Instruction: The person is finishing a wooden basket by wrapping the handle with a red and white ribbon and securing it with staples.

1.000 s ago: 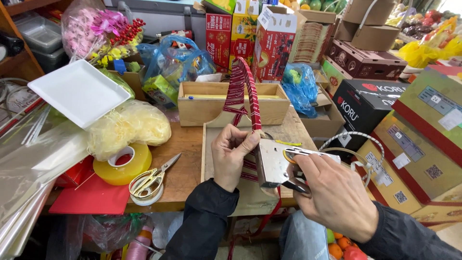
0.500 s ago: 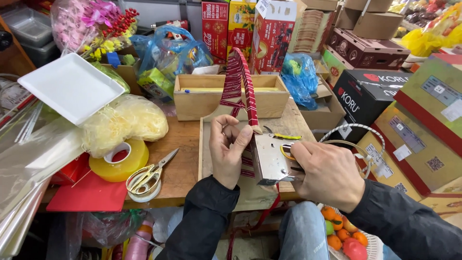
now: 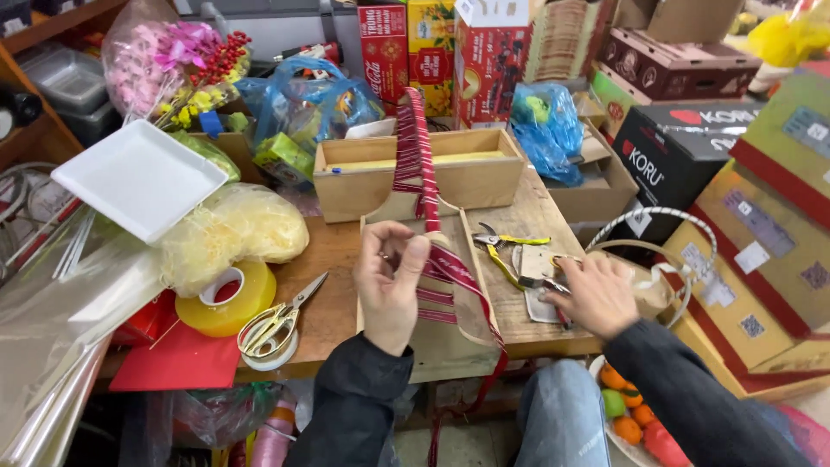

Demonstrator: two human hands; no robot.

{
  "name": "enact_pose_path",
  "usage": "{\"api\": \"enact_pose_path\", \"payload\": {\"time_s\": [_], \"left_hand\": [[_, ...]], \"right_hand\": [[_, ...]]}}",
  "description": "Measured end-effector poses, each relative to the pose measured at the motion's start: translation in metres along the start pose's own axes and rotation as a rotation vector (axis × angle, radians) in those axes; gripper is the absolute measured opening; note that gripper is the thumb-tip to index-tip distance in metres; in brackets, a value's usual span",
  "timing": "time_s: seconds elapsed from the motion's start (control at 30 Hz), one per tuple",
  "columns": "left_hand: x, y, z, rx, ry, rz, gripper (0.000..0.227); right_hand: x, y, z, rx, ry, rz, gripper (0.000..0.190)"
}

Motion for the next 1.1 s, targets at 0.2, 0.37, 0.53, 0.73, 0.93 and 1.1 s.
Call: {"api": "enact_pose_path", "payload": {"time_s": [0.2,0.37,0.53,0.73,0.93,1.1], "left_hand": [[-0.006,-0.003,-0.002,-0.026,0.143,0.017,0.023],[-0.002,-0.009,-0.014,-0.053,0.145,-0.060,0.026],[-0.003,-0.011,-0.015,-0.058,0.130,-0.099,0.027],[-0.006,-0.008,-0.016,-0.048,0.151,-0.075,0.029],[0.003,-0.009,-0.020,-0.064,0.068,-0.086,0.027],[0.002,-0.008,-0.026,-0.076,0.008,-0.118,0.027]], "right_hand": [[0.009,0.054,0.090,0.122,-0.213,0.028,0.070],[0.079,0.039,-0.035,-0.027,1.152,-0.238,0.046],[0.104,0.001,-0.155,0.179,1.238,-0.575,0.044],[0.084,-0.004,-0.155,0.103,1.344,-0.500,0.024],[0.072,0.015,-0.128,0.010,1.234,-0.589,0.027],[0.074,0.048,-0.114,-0.111,1.095,-0.593,0.021]]}}
Point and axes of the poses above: each hand's wrist, its own y-axis towards the middle knuckle, its own z-axis out of the palm, x = y × z, the point moved 1 cm from there along y, towards the middle knuckle, and after that the axes turned 11 degrees about -y, right-handed, at the moved point
